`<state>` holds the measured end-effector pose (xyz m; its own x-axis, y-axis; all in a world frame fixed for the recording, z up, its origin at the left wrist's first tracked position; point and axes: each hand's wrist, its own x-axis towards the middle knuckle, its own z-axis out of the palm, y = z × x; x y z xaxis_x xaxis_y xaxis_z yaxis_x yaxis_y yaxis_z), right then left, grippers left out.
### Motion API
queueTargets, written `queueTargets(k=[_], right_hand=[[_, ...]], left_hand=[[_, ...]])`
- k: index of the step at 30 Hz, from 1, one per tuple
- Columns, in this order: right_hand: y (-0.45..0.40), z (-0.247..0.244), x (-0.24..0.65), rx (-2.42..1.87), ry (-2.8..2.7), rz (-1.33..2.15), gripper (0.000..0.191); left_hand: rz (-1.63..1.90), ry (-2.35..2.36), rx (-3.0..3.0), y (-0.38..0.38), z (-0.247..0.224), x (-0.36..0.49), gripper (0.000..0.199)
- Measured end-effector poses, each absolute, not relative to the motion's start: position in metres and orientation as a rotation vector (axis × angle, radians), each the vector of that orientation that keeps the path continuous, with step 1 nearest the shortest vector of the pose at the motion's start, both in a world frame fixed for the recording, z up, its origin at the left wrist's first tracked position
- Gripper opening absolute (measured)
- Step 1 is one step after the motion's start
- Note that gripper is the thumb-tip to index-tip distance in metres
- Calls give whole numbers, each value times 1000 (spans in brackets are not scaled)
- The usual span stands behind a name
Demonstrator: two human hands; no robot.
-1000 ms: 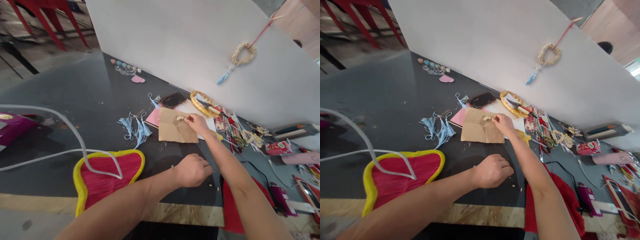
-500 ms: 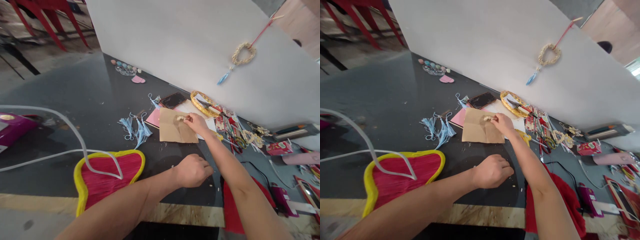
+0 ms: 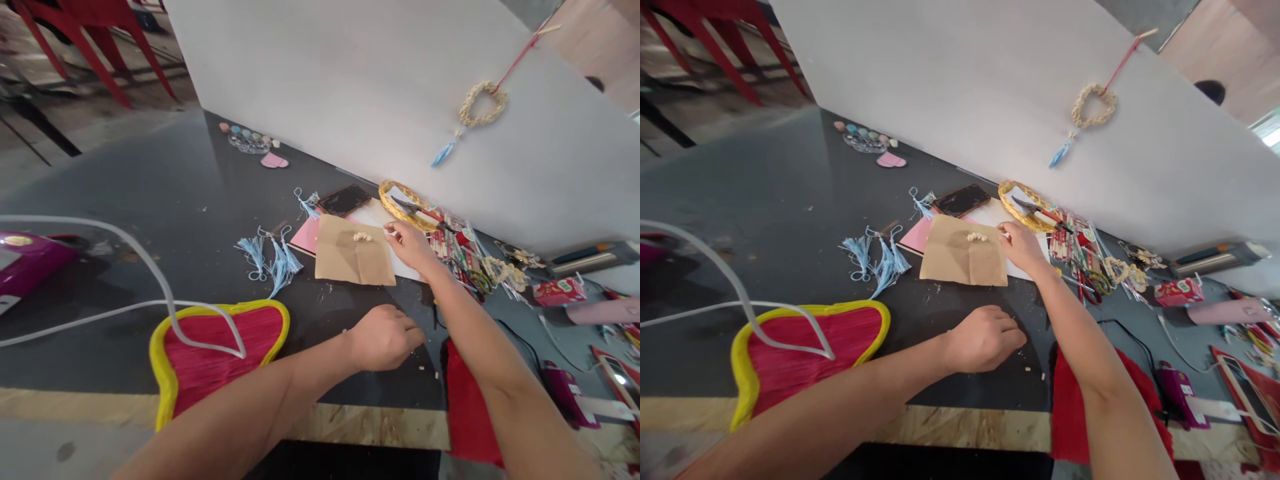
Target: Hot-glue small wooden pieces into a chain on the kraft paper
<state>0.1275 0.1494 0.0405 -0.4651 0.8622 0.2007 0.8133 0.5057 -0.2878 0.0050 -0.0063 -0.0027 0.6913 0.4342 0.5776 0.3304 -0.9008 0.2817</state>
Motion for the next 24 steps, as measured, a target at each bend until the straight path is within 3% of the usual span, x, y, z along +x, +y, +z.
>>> queueTargets(k=[11,20,24], right_hand=[[27,61,199,-1438,-2119,600,20],[-16,13,205,-1361,-1684,520,16],[-14,9,209,-1291,-1756,447,15]], left_hand=[[1043,703,2681,-5,0,3,25],[1151,755,2699,-3,3,1,15],[1306,1039,2665,-3,7,-2,27]])
